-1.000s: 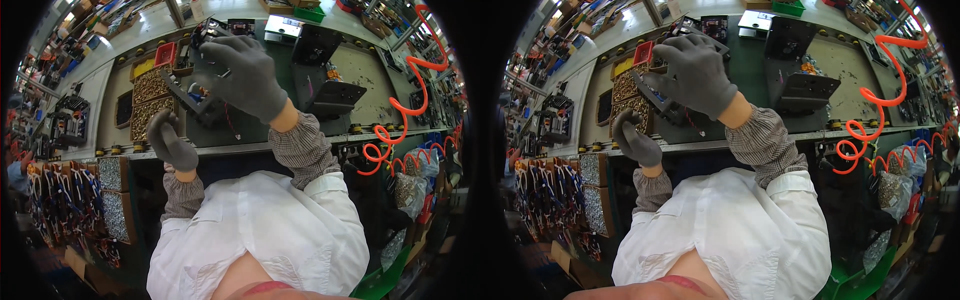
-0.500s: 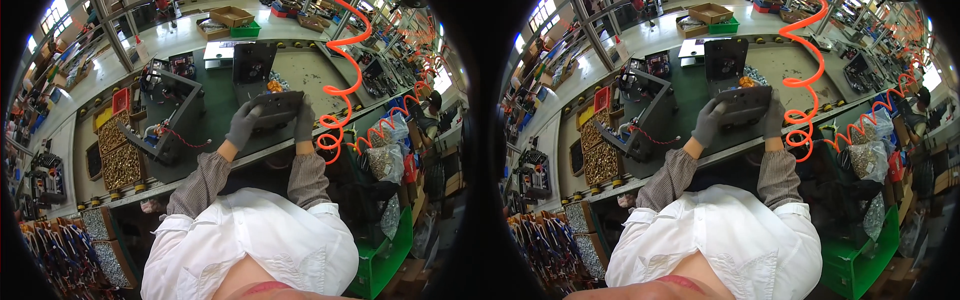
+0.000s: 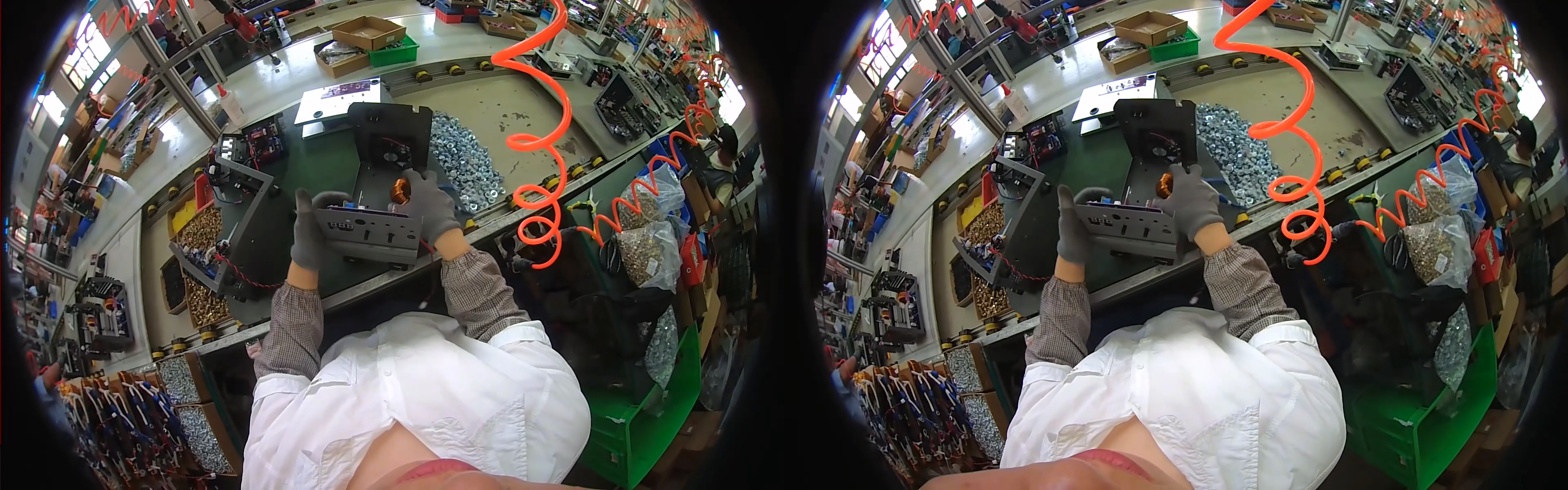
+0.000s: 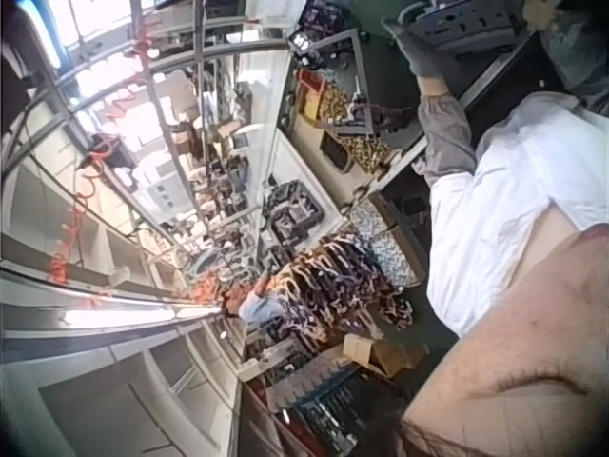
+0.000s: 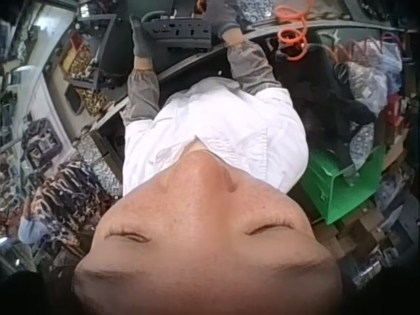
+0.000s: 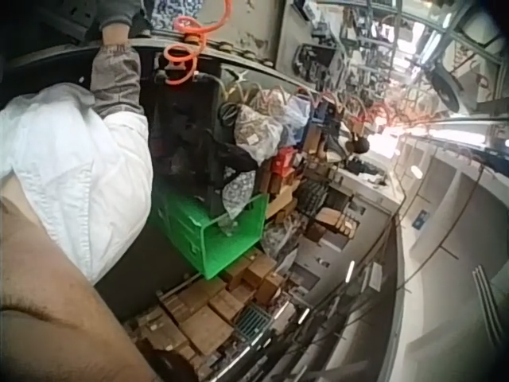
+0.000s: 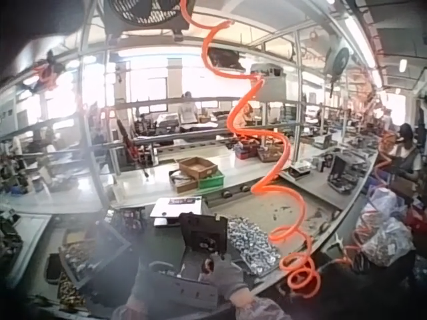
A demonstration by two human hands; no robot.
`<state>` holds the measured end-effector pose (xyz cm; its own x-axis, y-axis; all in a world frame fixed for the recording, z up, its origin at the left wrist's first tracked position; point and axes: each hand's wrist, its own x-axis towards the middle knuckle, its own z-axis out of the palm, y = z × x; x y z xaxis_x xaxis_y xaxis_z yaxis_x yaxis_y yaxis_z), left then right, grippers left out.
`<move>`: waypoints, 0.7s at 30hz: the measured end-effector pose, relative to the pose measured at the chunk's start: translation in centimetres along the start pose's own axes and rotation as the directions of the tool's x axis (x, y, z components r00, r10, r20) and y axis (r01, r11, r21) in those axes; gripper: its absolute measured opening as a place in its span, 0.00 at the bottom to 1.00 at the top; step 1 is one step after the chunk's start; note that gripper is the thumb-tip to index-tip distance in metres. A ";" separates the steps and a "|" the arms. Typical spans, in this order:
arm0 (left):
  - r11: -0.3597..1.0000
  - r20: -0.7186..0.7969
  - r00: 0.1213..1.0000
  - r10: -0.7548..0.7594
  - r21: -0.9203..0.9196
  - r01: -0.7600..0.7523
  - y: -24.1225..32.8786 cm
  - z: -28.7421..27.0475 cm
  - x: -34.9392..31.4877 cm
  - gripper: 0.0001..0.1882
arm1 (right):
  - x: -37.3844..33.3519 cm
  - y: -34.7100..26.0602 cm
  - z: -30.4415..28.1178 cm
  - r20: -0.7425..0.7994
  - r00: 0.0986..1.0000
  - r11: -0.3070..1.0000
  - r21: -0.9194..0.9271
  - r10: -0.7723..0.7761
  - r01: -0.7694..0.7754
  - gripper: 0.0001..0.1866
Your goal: Assembling and inspecting internal components of electronic power boxes using tools.
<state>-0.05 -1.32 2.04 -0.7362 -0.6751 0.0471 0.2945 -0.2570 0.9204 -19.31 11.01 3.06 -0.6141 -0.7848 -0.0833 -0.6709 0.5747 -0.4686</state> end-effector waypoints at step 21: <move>0.996 0.059 0.998 0.007 -0.088 -0.002 3.3 -4.2 3.2 0.20 | 2.2 -4.2 3.4 0.138 0.926 0.908 -0.192 -0.352 0.374 0.46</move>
<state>1.12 -7.27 3.57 -0.7688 -0.6349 0.0766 0.3487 -0.3157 0.8825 -16.42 6.02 1.82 -0.2752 -0.9608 -0.0335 -0.9180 0.2730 -0.2877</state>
